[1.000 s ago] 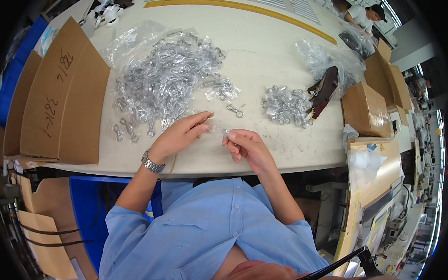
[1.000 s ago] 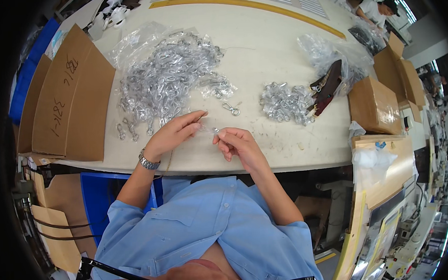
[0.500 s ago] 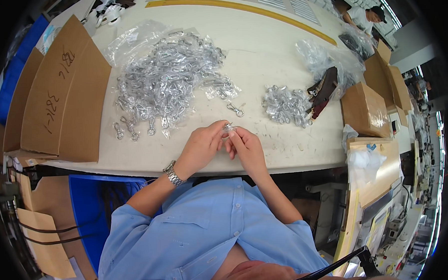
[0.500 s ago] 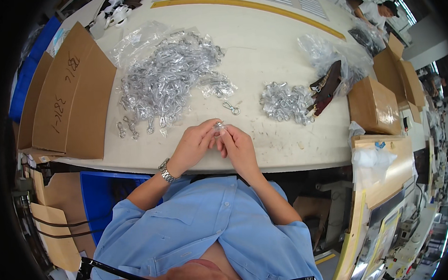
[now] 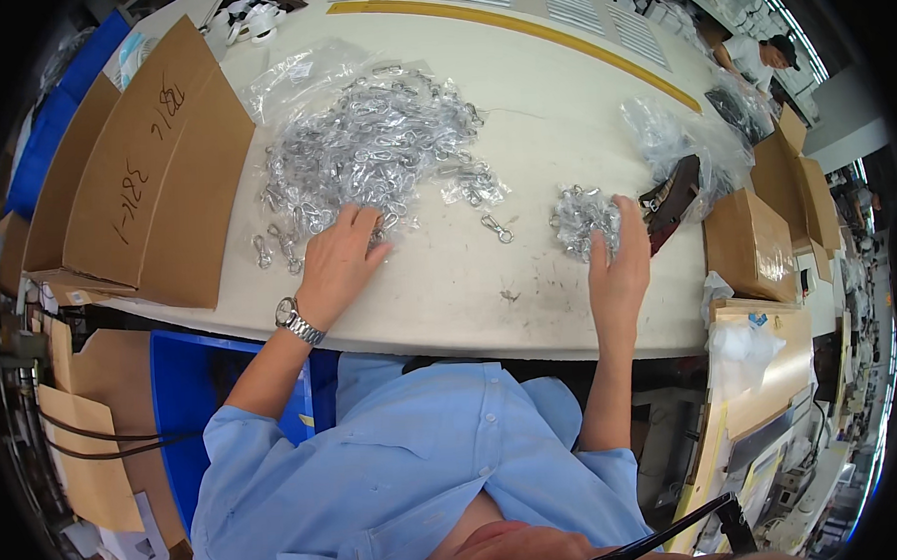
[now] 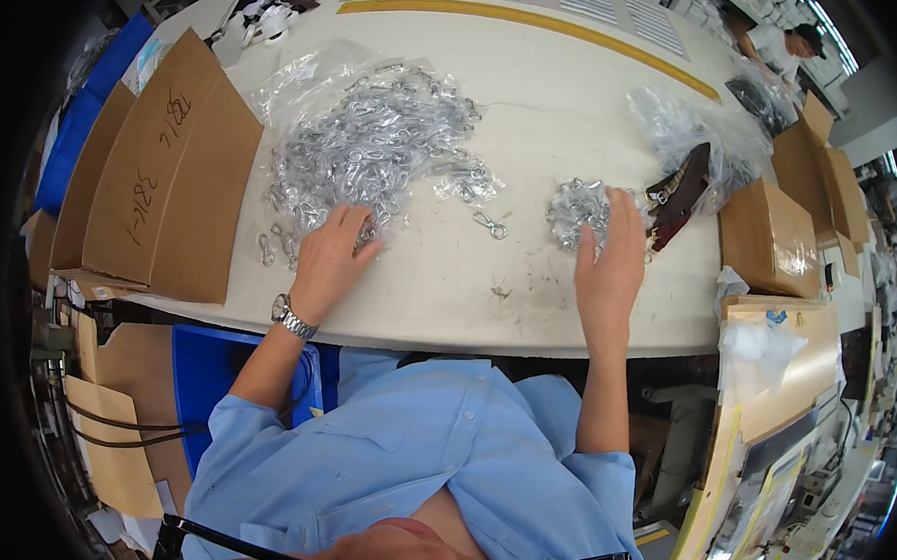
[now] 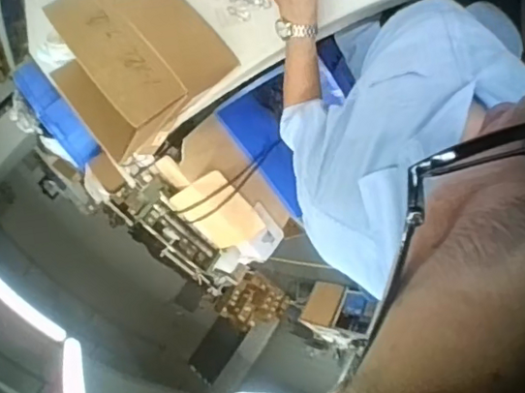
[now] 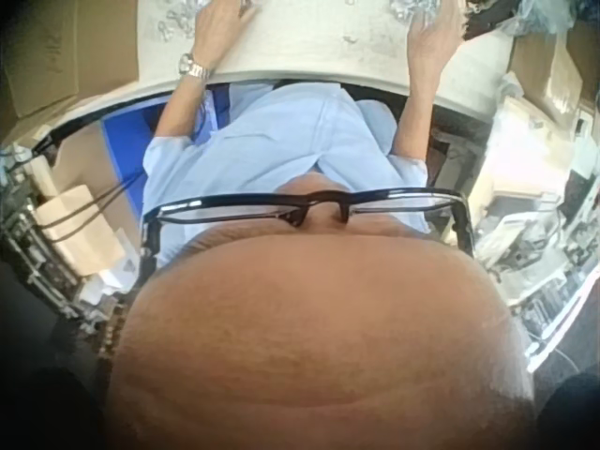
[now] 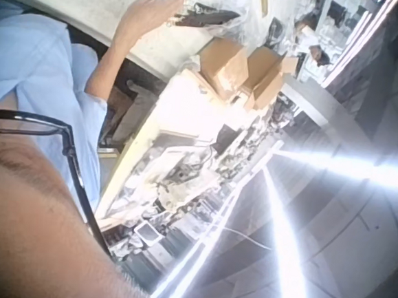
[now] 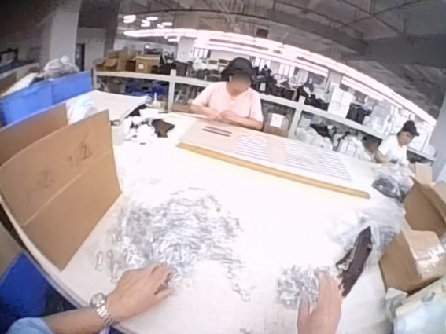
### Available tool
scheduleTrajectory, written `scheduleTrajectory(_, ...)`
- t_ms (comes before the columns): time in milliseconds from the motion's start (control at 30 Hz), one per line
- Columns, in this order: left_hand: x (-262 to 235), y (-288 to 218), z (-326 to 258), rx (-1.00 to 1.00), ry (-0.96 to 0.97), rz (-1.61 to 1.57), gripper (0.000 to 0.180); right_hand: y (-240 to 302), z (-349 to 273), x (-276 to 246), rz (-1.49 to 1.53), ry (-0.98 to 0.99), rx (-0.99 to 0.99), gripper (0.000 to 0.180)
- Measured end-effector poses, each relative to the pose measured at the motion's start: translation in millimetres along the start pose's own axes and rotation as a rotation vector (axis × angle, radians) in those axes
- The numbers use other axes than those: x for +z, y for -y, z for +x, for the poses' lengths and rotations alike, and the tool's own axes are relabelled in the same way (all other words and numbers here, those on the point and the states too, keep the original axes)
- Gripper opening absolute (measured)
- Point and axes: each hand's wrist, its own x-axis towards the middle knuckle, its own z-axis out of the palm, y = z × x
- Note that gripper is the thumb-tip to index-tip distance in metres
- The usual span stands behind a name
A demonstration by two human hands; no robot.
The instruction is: The person assembles small metal ring hardware components using a needle-like tool.
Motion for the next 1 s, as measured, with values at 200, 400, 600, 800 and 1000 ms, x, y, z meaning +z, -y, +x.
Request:
scheduleTrajectory(200,16,5,-3,0.073,-0.043,0.123,0.022,62,-44,44,0.548,0.374,-0.112,0.031)
scheduleTrajectory(400,1,-19,6,-0.021,-0.085,-0.235,0.015,91,-45,60,0.889,0.634,0.18,0.022)
scheduleTrajectory(600,13,-47,19,-0.029,0.132,-0.61,0.019,84,-33,68,1.216,0.757,0.483,0.017)
scheduleTrajectory(800,45,-46,23,-0.328,0.019,-1.013,0.03,78,-39,69,1.341,0.697,0.565,0.013)
scheduleTrajectory(1000,40,-55,23,-0.414,-0.023,-1.311,0.027,68,-35,61,1.203,0.618,0.501,0.01)
